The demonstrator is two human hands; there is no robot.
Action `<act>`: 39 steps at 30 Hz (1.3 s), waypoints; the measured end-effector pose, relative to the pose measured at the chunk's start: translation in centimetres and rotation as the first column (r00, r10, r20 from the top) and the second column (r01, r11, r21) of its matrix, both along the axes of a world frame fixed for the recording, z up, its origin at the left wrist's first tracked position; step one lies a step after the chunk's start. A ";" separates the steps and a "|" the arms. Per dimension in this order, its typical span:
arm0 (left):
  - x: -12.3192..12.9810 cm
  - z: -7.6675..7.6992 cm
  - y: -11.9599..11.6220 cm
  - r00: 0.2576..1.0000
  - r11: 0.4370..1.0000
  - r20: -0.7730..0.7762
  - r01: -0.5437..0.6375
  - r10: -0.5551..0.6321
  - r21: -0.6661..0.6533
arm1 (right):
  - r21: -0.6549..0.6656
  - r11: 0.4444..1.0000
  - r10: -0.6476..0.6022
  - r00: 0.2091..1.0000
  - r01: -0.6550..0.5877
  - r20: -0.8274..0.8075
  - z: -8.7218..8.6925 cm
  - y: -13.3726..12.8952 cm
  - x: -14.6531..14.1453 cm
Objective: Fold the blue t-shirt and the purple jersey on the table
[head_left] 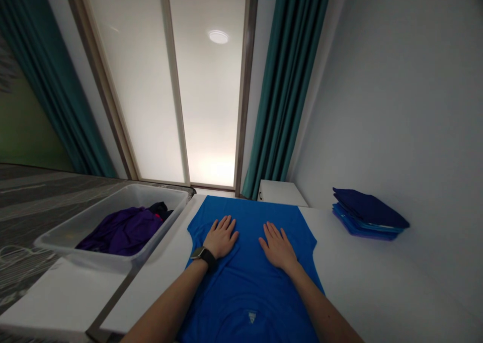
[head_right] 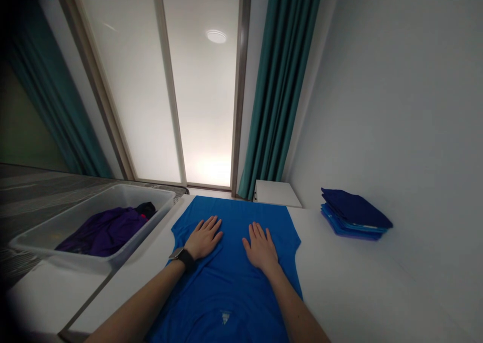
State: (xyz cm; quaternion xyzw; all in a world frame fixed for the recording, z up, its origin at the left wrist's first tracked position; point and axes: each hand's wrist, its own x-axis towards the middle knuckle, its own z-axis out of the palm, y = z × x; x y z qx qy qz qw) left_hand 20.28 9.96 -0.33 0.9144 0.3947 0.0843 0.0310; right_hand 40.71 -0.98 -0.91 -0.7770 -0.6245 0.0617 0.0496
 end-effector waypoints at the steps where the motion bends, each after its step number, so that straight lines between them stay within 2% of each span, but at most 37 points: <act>1: 0.0 0.0 0.0 1.000 1.000 0.000 0.001 -0.001 0.000 | -0.003 1.000 -0.001 1.000 0.001 -0.002 0.0 -0.1 0.0; 7: -0.1 0.0 0.0 1.000 1.000 -0.004 0.002 -0.002 -0.016 | -0.030 1.000 -0.003 1.000 0.002 -0.027 0.1 0.0 0.0; 14: 0.0 0.4 -0.1 1.000 0.999 -0.017 -0.009 0.009 -0.043 | -0.050 0.999 -0.023 0.998 0.021 -0.050 1.2 0.6 0.3; 20: 0.6 1.1 1.1 1.000 1.000 -0.006 -0.006 0.005 -0.026 | -0.027 1.000 -0.006 1.000 0.006 0.000 1.5 1.9 1.4; 27: 0.5 -0.1 1.9 0.999 0.999 -0.003 0.036 -0.036 -0.020 | -0.039 0.999 -0.001 1.000 0.000 -0.017 0.3 2.5 2.0; 31: 0.5 -0.1 2.2 0.999 0.999 0.016 0.030 -0.029 -0.029 | -0.052 0.999 0.002 0.999 -0.004 -0.038 0.7 2.4 2.0; 35: 0.6 0.4 3.4 0.999 0.999 0.040 0.035 -0.033 -0.035 | -0.088 0.995 0.035 0.996 -0.043 -0.084 1.5 2.7 2.8; 39: 0.9 0.5 5.3 0.997 0.998 0.060 0.058 -0.057 -0.014 | -0.065 0.995 0.069 0.994 -0.075 -0.086 1.7 4.0 4.2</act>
